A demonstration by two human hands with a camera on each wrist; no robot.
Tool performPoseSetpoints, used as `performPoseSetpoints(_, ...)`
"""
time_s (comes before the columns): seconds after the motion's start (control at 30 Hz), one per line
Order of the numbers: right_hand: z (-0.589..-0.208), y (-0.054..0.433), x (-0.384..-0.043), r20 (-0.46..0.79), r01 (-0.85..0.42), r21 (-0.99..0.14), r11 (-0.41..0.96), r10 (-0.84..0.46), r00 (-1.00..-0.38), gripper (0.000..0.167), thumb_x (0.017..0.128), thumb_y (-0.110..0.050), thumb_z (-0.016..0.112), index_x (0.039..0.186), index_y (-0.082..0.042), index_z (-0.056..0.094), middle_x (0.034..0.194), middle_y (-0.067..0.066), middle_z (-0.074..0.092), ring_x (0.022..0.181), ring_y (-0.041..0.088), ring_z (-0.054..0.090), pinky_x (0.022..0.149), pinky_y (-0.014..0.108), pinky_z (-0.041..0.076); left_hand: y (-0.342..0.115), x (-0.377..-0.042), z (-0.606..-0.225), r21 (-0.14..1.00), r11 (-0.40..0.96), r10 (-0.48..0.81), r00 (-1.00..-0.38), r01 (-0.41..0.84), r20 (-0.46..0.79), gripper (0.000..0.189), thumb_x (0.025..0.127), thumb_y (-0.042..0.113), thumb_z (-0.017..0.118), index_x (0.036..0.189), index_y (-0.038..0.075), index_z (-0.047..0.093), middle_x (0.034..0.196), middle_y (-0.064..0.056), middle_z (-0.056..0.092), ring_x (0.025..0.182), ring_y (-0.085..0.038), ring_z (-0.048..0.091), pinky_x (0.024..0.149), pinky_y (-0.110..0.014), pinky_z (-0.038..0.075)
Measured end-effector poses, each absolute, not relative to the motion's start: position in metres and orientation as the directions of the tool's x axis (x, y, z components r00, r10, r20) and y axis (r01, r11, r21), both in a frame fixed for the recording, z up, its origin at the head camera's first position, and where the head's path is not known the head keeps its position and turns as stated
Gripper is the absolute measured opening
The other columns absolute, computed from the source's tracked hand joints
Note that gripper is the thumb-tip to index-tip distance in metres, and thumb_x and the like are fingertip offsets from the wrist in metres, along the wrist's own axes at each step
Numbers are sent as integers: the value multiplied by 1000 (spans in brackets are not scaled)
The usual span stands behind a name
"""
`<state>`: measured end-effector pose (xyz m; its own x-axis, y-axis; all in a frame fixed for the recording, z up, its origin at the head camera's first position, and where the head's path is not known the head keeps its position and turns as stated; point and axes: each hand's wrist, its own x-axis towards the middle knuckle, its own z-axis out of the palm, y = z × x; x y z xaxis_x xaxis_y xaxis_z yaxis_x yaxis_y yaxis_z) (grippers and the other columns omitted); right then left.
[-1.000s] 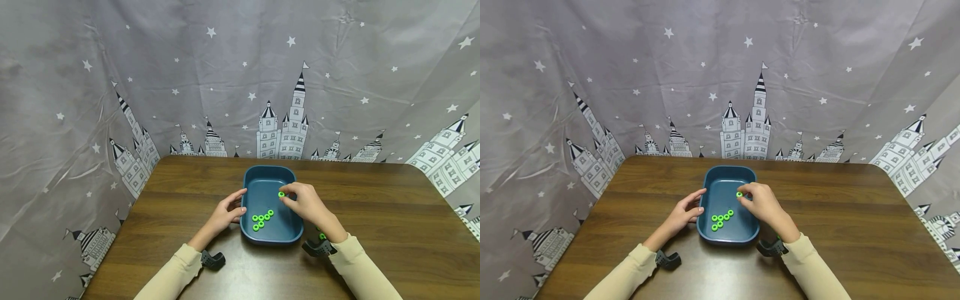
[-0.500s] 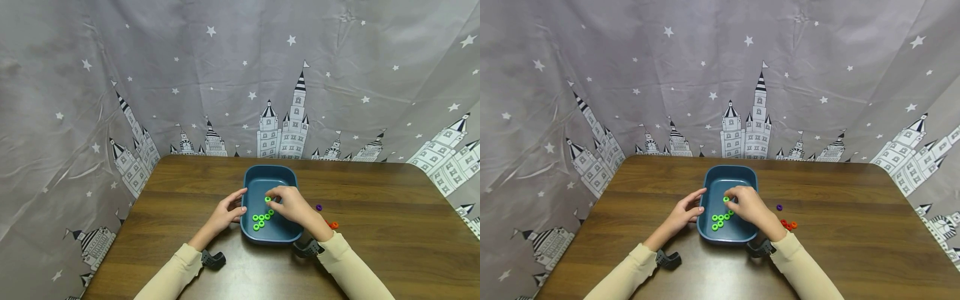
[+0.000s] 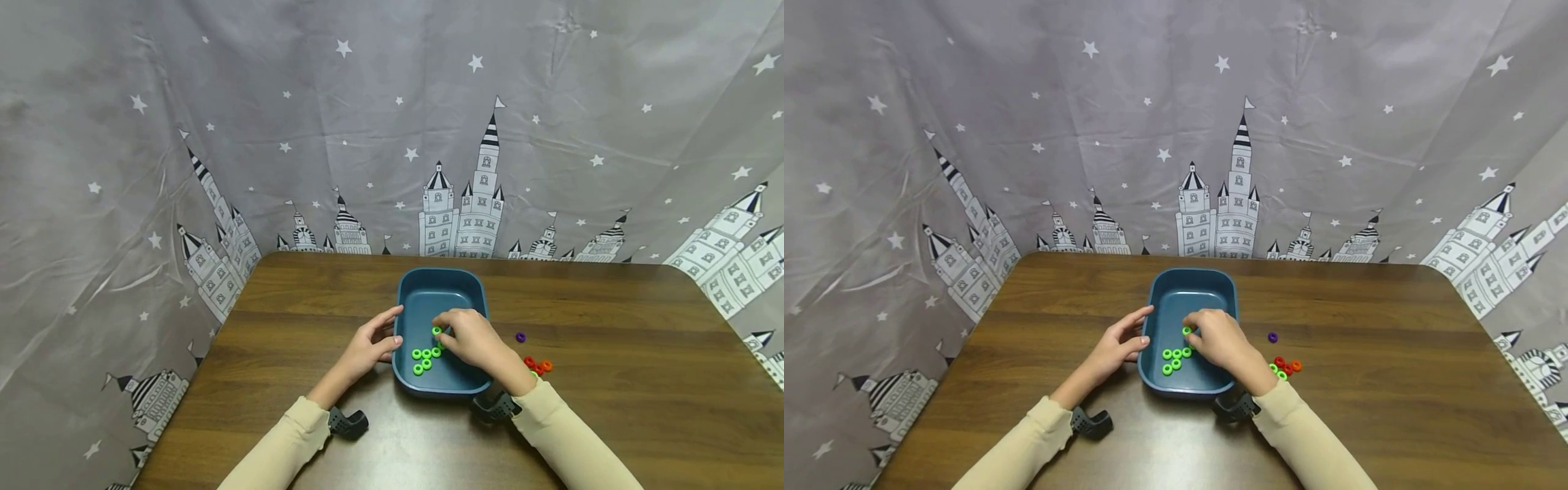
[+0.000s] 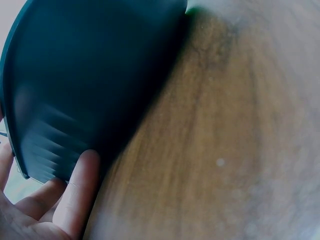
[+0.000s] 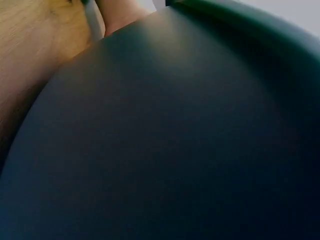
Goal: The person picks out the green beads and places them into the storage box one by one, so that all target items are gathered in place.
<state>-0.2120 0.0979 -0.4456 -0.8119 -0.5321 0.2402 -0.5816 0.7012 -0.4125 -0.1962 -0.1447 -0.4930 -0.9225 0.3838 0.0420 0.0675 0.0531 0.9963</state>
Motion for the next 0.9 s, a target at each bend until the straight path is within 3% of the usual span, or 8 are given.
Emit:
performPoseSetpoints(0.23,-447,95,-210,215,-538,-340,771,-494,-843,16,87,-10,76,102,-7,79,98,8,78,92,24,73,78,44,60,-145,-196,-492,995,74,380,-924,69,36,64,99,9,60,158,8,35,155,-31,41,134,-50,53,80,-36,64)
performPoseSetpoints(0.4,-448,95,-210,204,-522,-289,802,-481,-852,17,85,-6,74,101,-9,79,98,7,77,92,25,74,75,46,60,-145,-196,-492,995,78,378,-925,69,34,64,99,9,60,158,8,35,156,-31,41,135,-50,52,80,-37,64)
performPoseSetpoints(0.7,-449,93,-210,175,-509,-212,834,-480,-859,17,84,1,69,88,-13,77,81,2,71,70,16,62,55,38,50,-145,-196,-492,995,80,372,-928,68,33,64,99,9,60,158,9,36,156,-31,41,135,-49,52,80,-37,64)
performPoseSetpoints(0.9,-449,92,-209,166,-502,-196,842,-476,-864,19,84,3,66,78,-14,71,71,0,62,63,14,51,51,37,44,-145,-196,-492,994,78,376,-926,72,37,65,99,10,61,158,8,35,156,-31,41,135,-49,52,80,-37,64)
